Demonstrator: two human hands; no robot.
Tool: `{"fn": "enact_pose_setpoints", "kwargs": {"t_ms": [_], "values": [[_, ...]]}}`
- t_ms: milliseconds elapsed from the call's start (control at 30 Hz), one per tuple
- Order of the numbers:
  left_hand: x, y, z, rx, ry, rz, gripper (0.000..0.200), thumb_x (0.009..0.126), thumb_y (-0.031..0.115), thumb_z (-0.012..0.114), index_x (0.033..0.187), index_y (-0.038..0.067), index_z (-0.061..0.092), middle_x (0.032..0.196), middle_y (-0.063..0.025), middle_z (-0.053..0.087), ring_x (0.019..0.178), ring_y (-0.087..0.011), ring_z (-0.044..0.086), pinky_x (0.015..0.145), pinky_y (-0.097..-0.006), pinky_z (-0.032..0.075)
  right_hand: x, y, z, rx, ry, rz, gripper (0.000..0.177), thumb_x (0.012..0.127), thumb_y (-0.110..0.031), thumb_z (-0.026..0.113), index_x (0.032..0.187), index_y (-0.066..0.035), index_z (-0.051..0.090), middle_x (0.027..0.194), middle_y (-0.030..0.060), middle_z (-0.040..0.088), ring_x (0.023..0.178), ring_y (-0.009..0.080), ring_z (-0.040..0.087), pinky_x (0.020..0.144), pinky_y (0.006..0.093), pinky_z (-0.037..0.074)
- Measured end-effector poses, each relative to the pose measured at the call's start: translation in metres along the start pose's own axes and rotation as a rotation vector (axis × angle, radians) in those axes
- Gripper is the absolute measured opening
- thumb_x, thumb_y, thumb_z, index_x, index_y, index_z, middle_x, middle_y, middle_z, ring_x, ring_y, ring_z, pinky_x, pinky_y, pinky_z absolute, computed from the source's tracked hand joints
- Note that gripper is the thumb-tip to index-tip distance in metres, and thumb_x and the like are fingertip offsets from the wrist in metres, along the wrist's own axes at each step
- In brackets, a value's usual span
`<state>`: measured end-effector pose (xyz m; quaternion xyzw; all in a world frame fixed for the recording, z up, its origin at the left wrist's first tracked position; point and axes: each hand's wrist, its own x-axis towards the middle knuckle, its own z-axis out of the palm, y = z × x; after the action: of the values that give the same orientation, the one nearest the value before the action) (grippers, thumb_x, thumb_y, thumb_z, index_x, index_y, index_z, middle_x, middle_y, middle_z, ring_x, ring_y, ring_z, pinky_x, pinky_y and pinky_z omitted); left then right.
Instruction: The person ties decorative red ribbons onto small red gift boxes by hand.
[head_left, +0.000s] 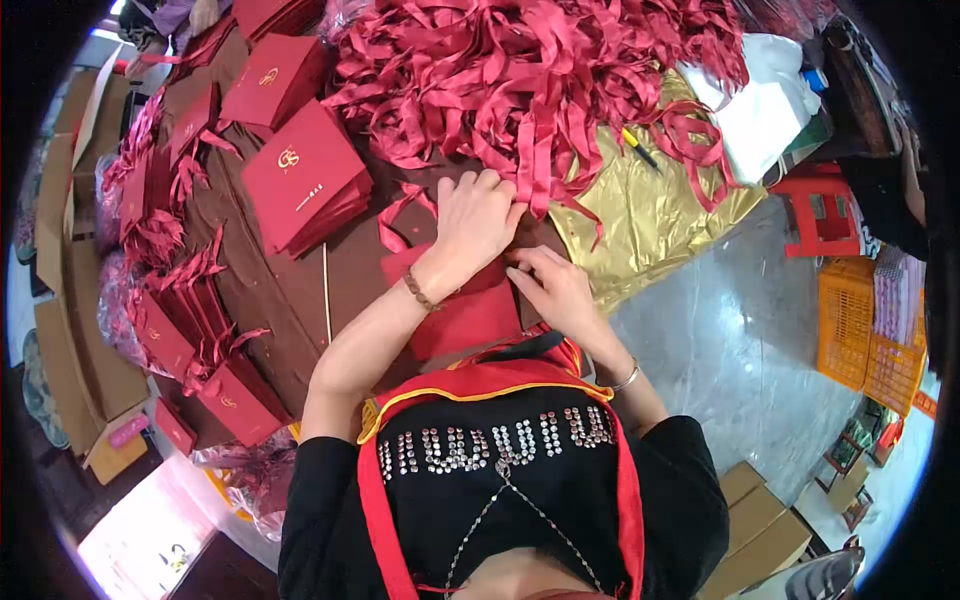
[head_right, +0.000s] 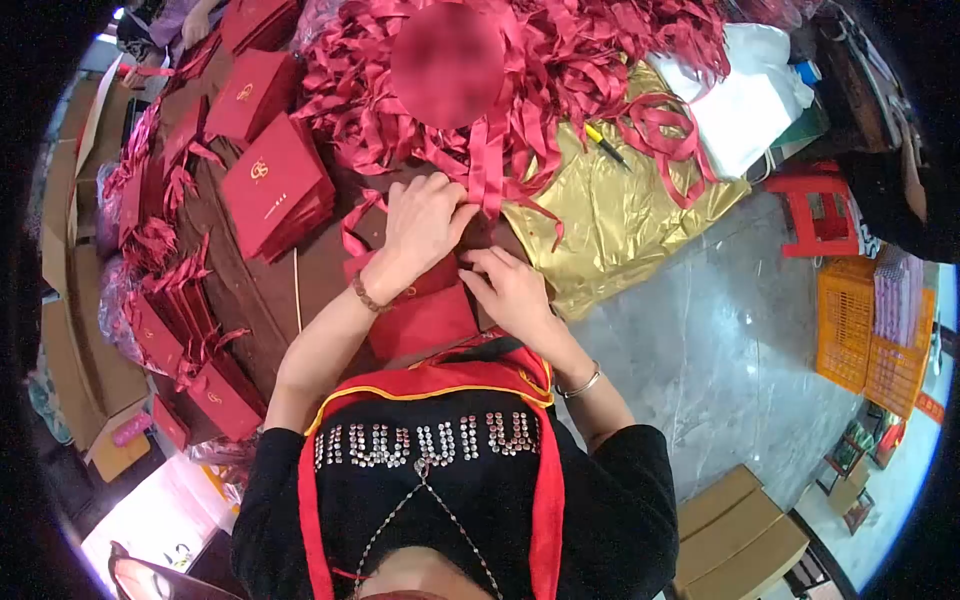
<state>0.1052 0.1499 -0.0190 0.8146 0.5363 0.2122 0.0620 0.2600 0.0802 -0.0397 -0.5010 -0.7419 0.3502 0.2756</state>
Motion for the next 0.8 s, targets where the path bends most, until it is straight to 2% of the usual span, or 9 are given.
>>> {"fn": "enact_pose_setpoints", "kwargs": {"t_ms": [133,233,333,367,433,567,700,767,800], "values": [[0.001,-0.006,-0.017,-0.442,0.096,-0.063,0.012,0.079,0.013,0.065,0.078,0.003,0.060,0.072,-0.0106,0.057,0.066,-0.0277,0.055,0.061,-0.0366,0.040,0.003,0.007,0.001,0.460,0.085,0.168,0.020,0.088,-0.011,0.061,0.104,0.000,0.061,0.083,0.0000,0.060,0.071,0.0072,0.054,0.063,0.0219,0.045],[-0.014,0.000,-0.058,-0.393,0.070,0.057,0.008,0.085,0.015,0.056,0.085,0.007,0.055,0.070,-0.0079,0.058,0.065,-0.0272,0.057,0.063,-0.0361,0.038,0.019,-0.005,-0.003,0.588,0.062,0.129,0.025,0.094,-0.017,0.052,0.113,-0.003,0.058,0.084,-0.0011,0.058,0.070,0.0053,0.051,0.063,0.0183,0.041],[-0.043,0.001,-0.070,-0.333,-0.149,0.299,0.014,0.084,0.011,0.052,0.097,0.007,0.056,0.070,-0.0061,0.058,0.066,-0.0239,0.058,0.063,-0.0354,0.039,0.028,-0.017,-0.002,1.288,-0.126,0.406,0.024,0.096,-0.020,0.048,0.114,-0.006,0.055,0.083,-0.0022,0.057,0.068,0.0050,0.051,0.061,0.0185,0.041],[-0.055,0.000,-0.066,-0.301,-0.184,0.308,0.023,0.077,0.008,0.062,0.100,0.008,0.058,0.075,-0.0063,0.060,0.063,-0.0242,0.056,0.061,-0.0363,0.040,0.031,-0.022,0.001,1.361,-0.131,0.452,0.019,0.096,-0.022,0.049,0.104,-0.006,0.056,0.087,-0.0009,0.059,0.069,0.0036,0.050,0.061,0.0191,0.041],[-0.073,0.000,-0.063,-0.339,-0.152,0.191,0.026,0.073,0.006,0.062,0.099,0.009,0.061,0.075,-0.0059,0.059,0.065,-0.0241,0.056,0.062,-0.0366,0.042,0.030,-0.011,0.000,1.467,-0.247,0.382,0.015,0.095,-0.021,0.051,0.099,-0.007,0.055,0.091,0.0035,0.061,0.072,0.0055,0.051,0.061,0.0210,0.042],[-0.097,-0.023,-0.063,-0.102,0.040,-0.051,0.029,0.067,0.001,0.060,0.095,0.009,0.064,0.072,-0.0080,0.055,0.072,-0.0256,0.056,0.064,-0.0370,0.044,0.016,-0.026,-0.015,1.224,-0.346,0.236,0.013,0.093,-0.019,0.054,0.092,-0.007,0.055,0.091,0.0069,0.061,0.074,0.0092,0.051,0.062,0.0233,0.042],[-0.119,-0.045,-0.068,0.048,0.120,-0.239,0.027,0.072,-0.002,0.056,0.096,0.007,0.065,0.075,-0.0109,0.057,0.071,-0.0245,0.057,0.063,-0.0338,0.045,0.022,-0.045,-0.022,0.867,-0.547,-0.167,0.010,0.087,-0.009,0.060,0.083,0.000,0.058,0.093,0.0099,0.061,0.079,0.0166,0.056,0.070,0.0291,0.045],[-0.136,-0.058,-0.058,-0.500,0.173,-0.450,0.025,0.081,-0.002,0.054,0.101,0.006,0.065,0.083,-0.0072,0.063,0.070,-0.0164,0.058,0.061,-0.0272,0.043,0.025,-0.052,-0.015,0.723,-0.644,-0.268,0.004,0.084,-0.003,0.058,0.084,0.001,0.060,0.096,0.0130,0.062,0.086,0.0214,0.059,0.074,0.0306,0.046],[-0.137,-0.053,-0.074,-0.732,-0.013,-0.795,0.024,0.086,-0.001,0.051,0.105,0.004,0.064,0.092,-0.0051,0.066,0.075,-0.0105,0.059,0.065,-0.0220,0.043,0.026,-0.058,-0.013,0.704,-0.714,-0.212,0.002,0.084,-0.001,0.059,0.084,0.001,0.059,0.099,0.0124,0.063,0.089,0.0222,0.061,0.077,0.0308,0.047]]}}
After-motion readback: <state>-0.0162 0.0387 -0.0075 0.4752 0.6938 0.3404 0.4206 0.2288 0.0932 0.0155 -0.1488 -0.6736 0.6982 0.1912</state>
